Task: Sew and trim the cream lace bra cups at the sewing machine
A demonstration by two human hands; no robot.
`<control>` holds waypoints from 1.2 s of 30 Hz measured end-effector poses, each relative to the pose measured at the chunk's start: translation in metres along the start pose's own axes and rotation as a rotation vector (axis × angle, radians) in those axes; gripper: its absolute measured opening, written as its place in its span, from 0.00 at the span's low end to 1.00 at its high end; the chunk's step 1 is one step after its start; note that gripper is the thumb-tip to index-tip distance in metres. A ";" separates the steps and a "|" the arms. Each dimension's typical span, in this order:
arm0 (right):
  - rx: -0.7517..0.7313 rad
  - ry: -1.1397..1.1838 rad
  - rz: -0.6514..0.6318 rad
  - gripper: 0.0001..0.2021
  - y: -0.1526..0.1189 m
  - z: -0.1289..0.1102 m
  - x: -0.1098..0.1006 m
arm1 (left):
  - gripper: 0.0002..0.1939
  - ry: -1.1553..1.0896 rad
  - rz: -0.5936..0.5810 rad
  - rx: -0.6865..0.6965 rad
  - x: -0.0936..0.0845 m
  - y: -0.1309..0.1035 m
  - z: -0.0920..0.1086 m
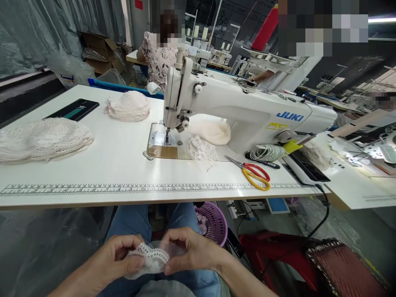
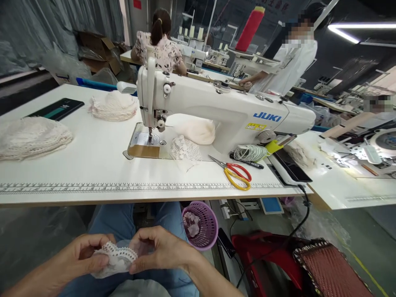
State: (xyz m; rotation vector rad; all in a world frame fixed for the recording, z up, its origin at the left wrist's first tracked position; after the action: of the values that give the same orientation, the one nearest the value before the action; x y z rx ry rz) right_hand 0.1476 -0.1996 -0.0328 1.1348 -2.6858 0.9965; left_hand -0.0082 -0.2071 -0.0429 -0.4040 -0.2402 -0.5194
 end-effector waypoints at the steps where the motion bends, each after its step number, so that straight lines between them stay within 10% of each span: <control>1: 0.003 0.002 0.002 0.25 -0.001 0.000 0.000 | 0.22 -0.009 0.005 0.005 0.000 0.000 0.000; 36: 0.015 -0.106 0.004 0.25 0.000 0.007 -0.005 | 0.27 0.161 0.100 -0.163 -0.004 0.001 -0.016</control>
State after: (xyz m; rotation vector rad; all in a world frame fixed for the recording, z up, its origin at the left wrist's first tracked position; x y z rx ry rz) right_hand 0.1527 -0.2004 -0.0404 1.2182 -2.7676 0.9854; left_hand -0.0089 -0.2121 -0.0586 -0.5277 -0.0220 -0.4715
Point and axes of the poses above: each hand's wrist, its own y-axis towards the middle knuckle, its own x-axis out of the palm, z = x × y, the point moved 6 cm from there along y, towards the middle knuckle, and after that the axes turned 12 degrees about x, right-handed, at the moved point
